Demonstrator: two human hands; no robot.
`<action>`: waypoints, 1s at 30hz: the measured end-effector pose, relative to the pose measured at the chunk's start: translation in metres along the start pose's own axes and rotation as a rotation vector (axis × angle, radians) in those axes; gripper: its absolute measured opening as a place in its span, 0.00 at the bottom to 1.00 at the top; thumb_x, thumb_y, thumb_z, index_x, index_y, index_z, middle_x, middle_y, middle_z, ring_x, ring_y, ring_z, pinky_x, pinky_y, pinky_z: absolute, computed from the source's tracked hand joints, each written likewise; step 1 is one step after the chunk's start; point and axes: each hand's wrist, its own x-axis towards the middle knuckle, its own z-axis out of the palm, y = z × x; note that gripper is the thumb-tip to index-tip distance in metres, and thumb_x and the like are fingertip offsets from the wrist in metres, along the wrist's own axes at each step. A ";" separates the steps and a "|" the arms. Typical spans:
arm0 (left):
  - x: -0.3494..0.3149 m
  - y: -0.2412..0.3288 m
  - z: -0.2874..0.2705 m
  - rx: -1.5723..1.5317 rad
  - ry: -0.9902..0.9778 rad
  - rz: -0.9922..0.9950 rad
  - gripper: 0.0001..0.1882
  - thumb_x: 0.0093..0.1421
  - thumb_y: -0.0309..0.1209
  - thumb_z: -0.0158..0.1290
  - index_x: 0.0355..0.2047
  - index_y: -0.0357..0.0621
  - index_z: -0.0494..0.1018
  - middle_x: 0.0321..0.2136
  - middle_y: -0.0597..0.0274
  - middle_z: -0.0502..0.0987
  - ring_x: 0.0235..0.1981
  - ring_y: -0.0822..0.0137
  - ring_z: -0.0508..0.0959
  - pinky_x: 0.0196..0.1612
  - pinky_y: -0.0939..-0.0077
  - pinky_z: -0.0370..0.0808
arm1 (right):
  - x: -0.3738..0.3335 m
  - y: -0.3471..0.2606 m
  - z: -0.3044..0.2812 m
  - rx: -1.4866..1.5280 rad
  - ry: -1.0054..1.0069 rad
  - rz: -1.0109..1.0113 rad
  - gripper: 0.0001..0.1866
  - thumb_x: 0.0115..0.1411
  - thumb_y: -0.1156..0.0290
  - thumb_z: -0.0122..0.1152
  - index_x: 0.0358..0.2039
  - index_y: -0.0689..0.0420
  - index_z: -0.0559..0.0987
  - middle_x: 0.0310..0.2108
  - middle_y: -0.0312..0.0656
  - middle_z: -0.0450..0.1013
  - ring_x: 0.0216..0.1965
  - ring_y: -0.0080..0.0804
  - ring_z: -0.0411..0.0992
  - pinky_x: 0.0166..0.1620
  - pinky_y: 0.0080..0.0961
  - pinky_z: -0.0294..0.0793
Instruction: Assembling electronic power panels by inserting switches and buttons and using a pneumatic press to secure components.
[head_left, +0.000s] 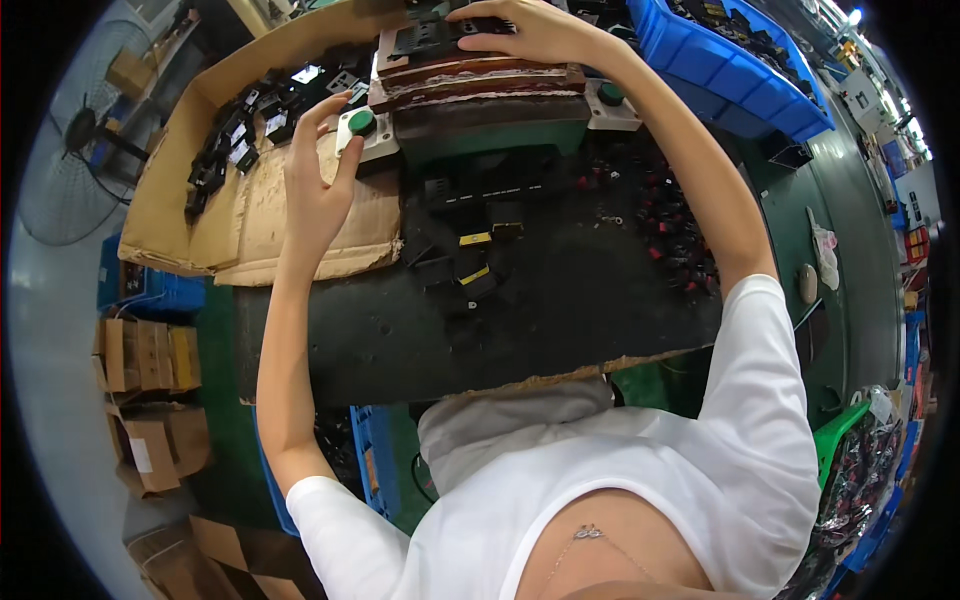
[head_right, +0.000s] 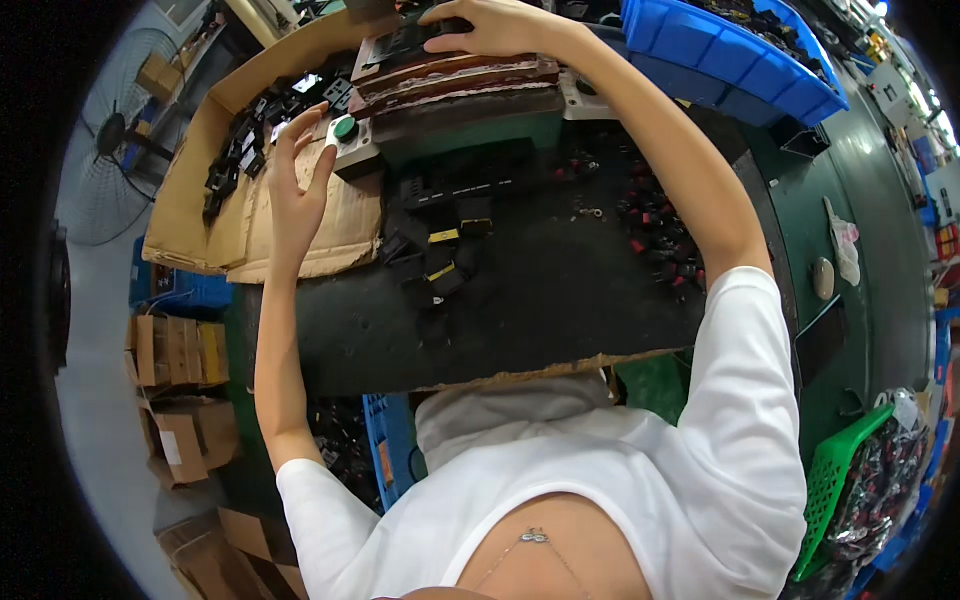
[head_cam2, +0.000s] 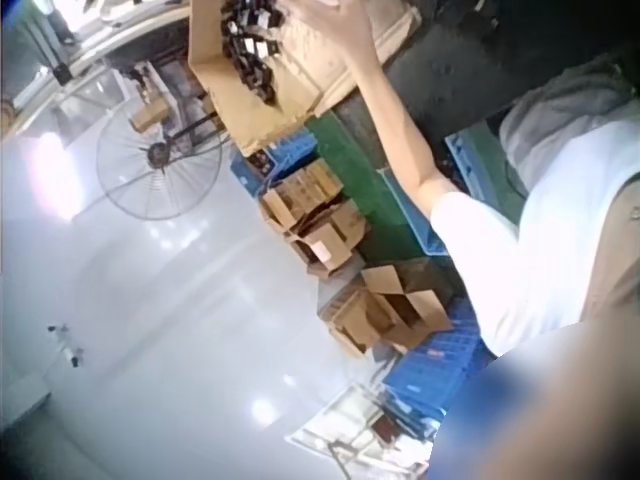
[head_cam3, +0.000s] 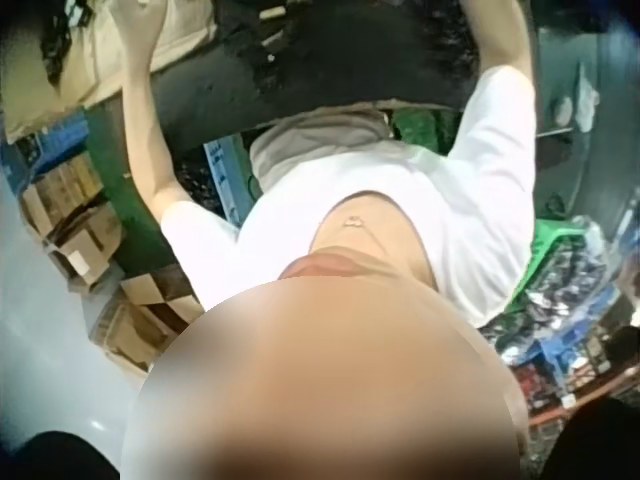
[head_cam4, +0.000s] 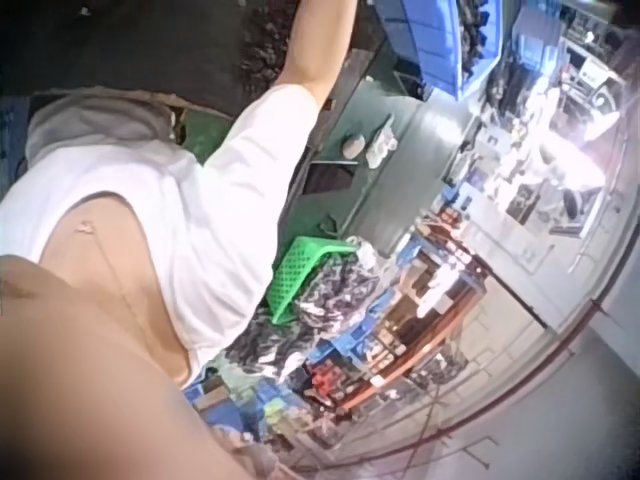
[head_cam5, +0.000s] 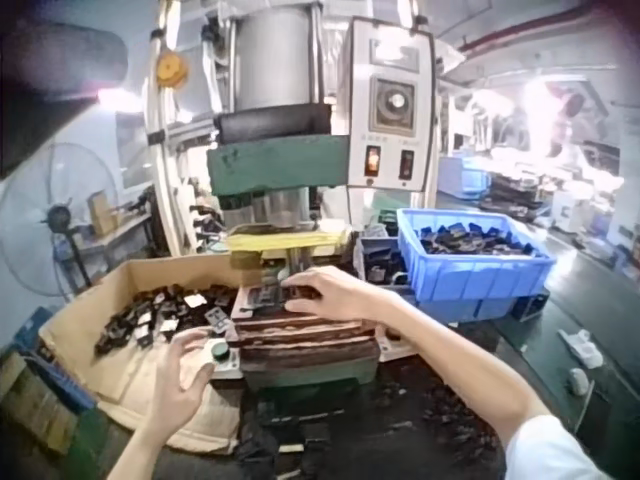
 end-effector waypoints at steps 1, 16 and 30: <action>-0.001 -0.003 -0.001 0.007 -0.006 0.001 0.17 0.57 0.27 0.49 0.47 0.41 0.66 0.45 0.58 0.72 0.47 0.61 0.70 0.50 0.69 0.64 | 0.003 0.000 -0.001 -0.033 -0.051 0.000 0.22 0.57 0.58 0.53 0.46 0.63 0.72 0.40 0.56 0.71 0.43 0.50 0.69 0.47 0.36 0.67; -0.009 0.002 0.005 -0.922 -0.110 -0.453 0.18 0.63 0.32 0.44 0.49 0.34 0.62 0.43 0.56 0.72 0.44 0.67 0.73 0.49 0.74 0.69 | -0.027 -0.061 0.007 -0.459 0.331 -0.322 0.20 0.49 0.60 0.62 0.43 0.50 0.75 0.42 0.43 0.69 0.42 0.40 0.69 0.45 0.33 0.67; -0.020 0.045 0.011 -0.440 -0.209 -0.016 0.17 0.50 0.18 0.56 0.41 0.40 0.71 0.33 0.64 0.77 0.34 0.74 0.75 0.37 0.83 0.70 | -0.123 -0.121 0.019 0.115 0.427 0.320 0.25 0.41 0.71 0.71 0.42 0.58 0.76 0.35 0.41 0.75 0.33 0.26 0.74 0.35 0.18 0.73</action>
